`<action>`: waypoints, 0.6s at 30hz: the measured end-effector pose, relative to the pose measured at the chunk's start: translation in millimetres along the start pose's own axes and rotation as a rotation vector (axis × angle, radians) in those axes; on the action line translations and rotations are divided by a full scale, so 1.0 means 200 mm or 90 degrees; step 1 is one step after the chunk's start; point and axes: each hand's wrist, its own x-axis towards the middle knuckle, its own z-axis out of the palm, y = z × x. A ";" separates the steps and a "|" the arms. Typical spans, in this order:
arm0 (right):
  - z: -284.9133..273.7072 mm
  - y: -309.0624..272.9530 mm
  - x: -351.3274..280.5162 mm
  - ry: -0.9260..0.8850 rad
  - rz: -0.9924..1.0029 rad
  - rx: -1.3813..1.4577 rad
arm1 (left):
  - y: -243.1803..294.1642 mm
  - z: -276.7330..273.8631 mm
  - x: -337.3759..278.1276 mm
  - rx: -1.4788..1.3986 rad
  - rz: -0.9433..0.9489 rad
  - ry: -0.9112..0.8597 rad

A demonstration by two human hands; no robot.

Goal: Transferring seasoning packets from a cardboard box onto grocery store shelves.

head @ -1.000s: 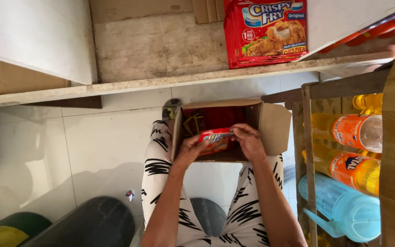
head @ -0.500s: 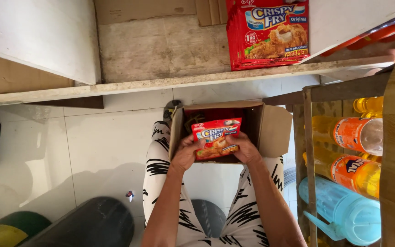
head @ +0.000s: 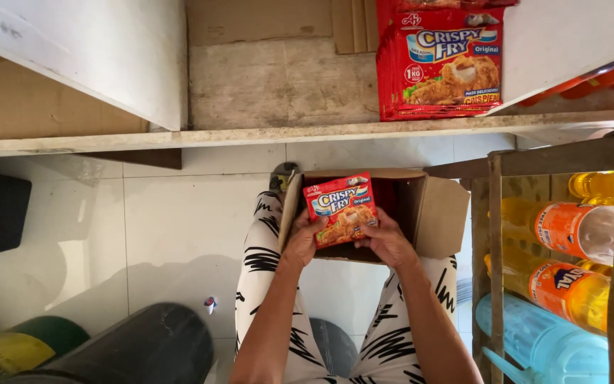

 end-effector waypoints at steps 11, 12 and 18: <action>-0.03 0.20 0.10 0.001 -0.045 0.091 | -0.04 0.00 -0.02 0.118 -0.010 0.022; -0.04 0.19 0.10 0.004 -0.051 0.094 | -0.03 0.01 -0.03 0.120 -0.013 0.017; 0.07 0.03 0.03 -0.129 -0.074 0.039 | 0.06 0.15 -0.08 0.021 -0.032 -0.017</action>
